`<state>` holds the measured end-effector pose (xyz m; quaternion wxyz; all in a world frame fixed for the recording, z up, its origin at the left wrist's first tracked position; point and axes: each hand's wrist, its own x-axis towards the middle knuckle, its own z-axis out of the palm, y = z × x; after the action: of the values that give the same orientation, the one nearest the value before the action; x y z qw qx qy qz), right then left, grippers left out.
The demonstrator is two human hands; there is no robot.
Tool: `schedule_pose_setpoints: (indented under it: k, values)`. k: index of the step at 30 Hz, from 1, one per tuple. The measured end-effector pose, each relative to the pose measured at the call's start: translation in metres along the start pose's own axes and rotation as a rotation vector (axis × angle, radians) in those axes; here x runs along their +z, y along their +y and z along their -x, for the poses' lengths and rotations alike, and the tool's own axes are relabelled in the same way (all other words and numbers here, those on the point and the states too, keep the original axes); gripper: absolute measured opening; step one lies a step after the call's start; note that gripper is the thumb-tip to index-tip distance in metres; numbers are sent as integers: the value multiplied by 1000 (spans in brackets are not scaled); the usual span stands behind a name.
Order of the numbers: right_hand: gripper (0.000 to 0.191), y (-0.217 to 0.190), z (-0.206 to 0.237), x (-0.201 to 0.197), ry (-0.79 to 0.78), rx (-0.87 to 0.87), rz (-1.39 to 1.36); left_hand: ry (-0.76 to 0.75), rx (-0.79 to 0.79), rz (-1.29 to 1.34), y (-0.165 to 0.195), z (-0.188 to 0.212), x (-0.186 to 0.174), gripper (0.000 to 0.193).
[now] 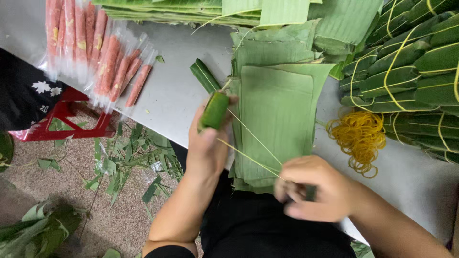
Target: The person wraps sausage rolls in cut banana leaf pieces, folding the leaves around each roll and securing the bundle with a rubber band. They stack the finished wrapped rolls on the table, gather completed bundles, and place them aside while reaching for new leaves and rolls.
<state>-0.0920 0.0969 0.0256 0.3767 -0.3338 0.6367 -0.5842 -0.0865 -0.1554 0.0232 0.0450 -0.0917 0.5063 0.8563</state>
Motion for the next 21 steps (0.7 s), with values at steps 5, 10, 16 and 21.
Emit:
schedule_pose_setpoints:
  k: [5,10,16,21]
  values:
    - [61,9,11,2,358,-82,-1085,21,962,-1209,-15,7,-2,101]
    - [72,20,-8,12,514,40,-532,-107,1499,-1387,-13,10,0,98]
    - [61,23,0,7,121,39,-711,-328,629,-1203,-2,8,11,104]
    - [68,21,-7,34,441,42,-642,-345,607,-1137,-1,-4,13,108]
